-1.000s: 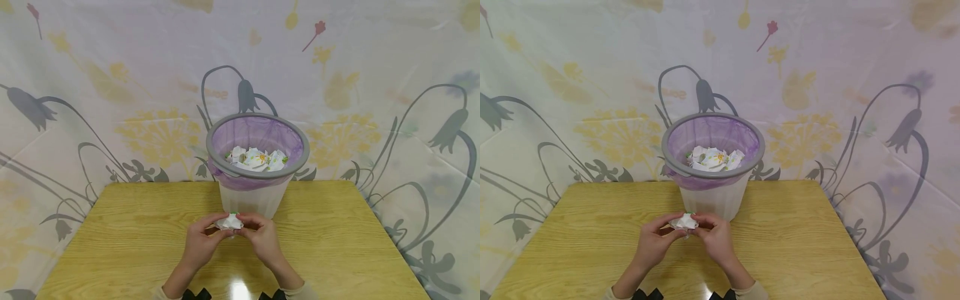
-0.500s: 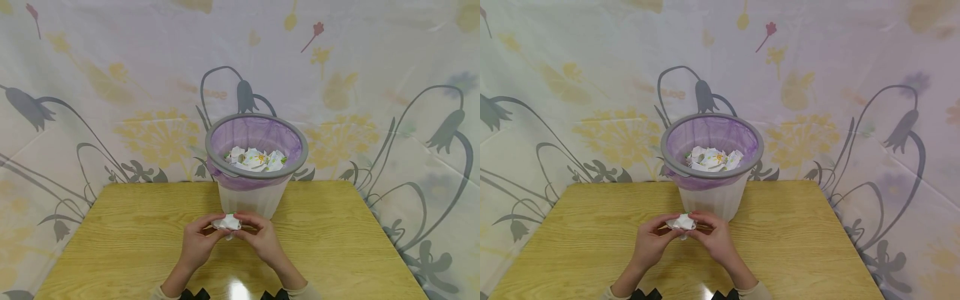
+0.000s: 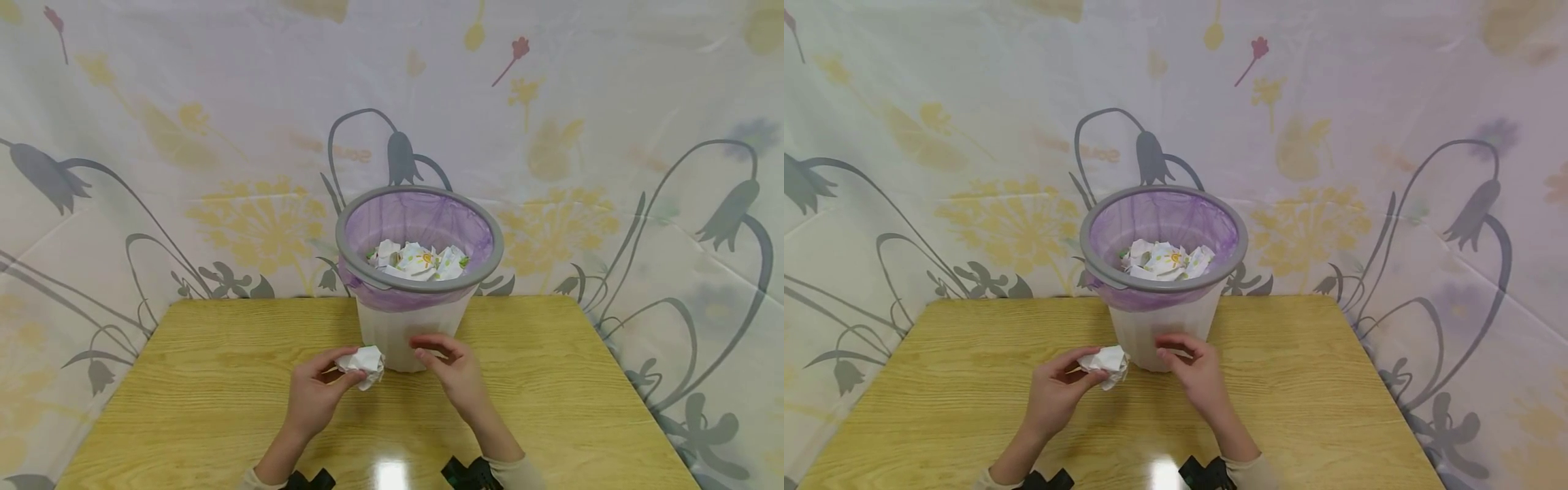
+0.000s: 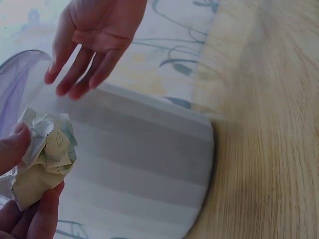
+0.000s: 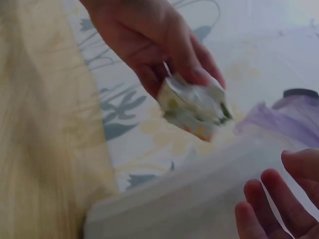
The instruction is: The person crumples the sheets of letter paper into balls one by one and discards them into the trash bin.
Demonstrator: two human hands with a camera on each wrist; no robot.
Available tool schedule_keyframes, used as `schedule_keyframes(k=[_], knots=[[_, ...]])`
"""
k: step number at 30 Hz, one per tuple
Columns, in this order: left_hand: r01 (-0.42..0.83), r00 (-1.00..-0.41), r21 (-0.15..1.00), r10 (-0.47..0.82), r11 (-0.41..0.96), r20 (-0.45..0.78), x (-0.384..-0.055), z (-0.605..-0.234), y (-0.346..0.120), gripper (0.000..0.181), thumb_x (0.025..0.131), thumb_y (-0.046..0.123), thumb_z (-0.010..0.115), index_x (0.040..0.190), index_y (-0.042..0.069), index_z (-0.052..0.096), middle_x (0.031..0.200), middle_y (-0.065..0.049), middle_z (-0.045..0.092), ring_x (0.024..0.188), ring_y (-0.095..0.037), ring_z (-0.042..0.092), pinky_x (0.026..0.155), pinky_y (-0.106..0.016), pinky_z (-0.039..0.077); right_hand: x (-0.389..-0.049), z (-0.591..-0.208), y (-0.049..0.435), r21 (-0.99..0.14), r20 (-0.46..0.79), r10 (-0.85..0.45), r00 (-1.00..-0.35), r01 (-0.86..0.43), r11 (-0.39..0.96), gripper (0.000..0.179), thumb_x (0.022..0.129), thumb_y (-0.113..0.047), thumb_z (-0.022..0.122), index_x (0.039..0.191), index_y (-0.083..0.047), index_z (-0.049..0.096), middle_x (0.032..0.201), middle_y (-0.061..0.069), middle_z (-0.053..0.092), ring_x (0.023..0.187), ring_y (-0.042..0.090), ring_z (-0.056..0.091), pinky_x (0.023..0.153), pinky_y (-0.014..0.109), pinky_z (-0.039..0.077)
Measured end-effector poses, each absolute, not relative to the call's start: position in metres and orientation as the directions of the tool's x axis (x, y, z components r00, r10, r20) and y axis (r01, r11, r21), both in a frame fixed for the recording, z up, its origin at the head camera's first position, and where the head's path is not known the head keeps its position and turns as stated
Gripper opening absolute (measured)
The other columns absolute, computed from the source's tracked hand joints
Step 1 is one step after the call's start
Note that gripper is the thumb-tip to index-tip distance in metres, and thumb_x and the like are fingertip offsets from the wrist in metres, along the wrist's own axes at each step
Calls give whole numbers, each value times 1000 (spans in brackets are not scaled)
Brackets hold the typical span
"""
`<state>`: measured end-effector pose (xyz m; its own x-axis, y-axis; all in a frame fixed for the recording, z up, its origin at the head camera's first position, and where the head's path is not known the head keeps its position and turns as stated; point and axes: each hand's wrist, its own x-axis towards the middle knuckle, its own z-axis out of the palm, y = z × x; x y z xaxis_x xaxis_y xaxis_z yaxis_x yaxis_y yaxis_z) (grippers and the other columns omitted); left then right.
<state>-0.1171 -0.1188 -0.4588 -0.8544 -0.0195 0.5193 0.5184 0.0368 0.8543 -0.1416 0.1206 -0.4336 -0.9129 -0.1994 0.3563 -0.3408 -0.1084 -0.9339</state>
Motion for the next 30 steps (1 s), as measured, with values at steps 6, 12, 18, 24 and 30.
schedule_keyframes(k=[6,12,18,24,30], knots=[[492,-867,868,-50,68,496,-117,-461,-126,33,77,-7,80,109,-2,74,108,-18,72,93,-18,71,74,-37,59,-149,-420,144,-921,386,-104,-917,-377,-93,19,92,7,65,106,20,63,101,1,73,94,13,69,82,26,56],[473,-869,872,-94,126,485,-118,-460,-138,33,78,-5,81,110,0,74,108,-16,71,94,-14,70,75,-31,59,-160,-401,170,-912,405,42,-913,-407,-58,19,95,6,62,106,21,62,97,0,74,89,15,70,79,25,57],[475,-855,861,-138,180,501,-123,-457,-153,35,77,-8,80,110,-2,73,108,-18,71,95,-9,69,76,-27,58,-176,-379,192,-897,425,187,-886,-440,-45,21,97,-2,63,110,15,65,100,3,72,91,15,69,81,25,56],[470,-842,852,-173,230,512,-128,-454,-166,34,78,-5,81,111,-1,73,108,-17,71,95,-5,68,78,-23,56,-195,-361,204,-880,465,207,-860,-474,8,26,99,-8,62,119,7,66,115,11,67,101,17,66,84,23,54],[495,-812,823,-188,278,552,-140,-453,-179,35,78,-5,81,111,1,74,108,-16,71,95,-4,68,79,-21,55,-212,-347,207,-867,498,144,-855,-485,118,38,103,-15,56,134,6,57,129,8,60,114,15,59,94,21,49]])
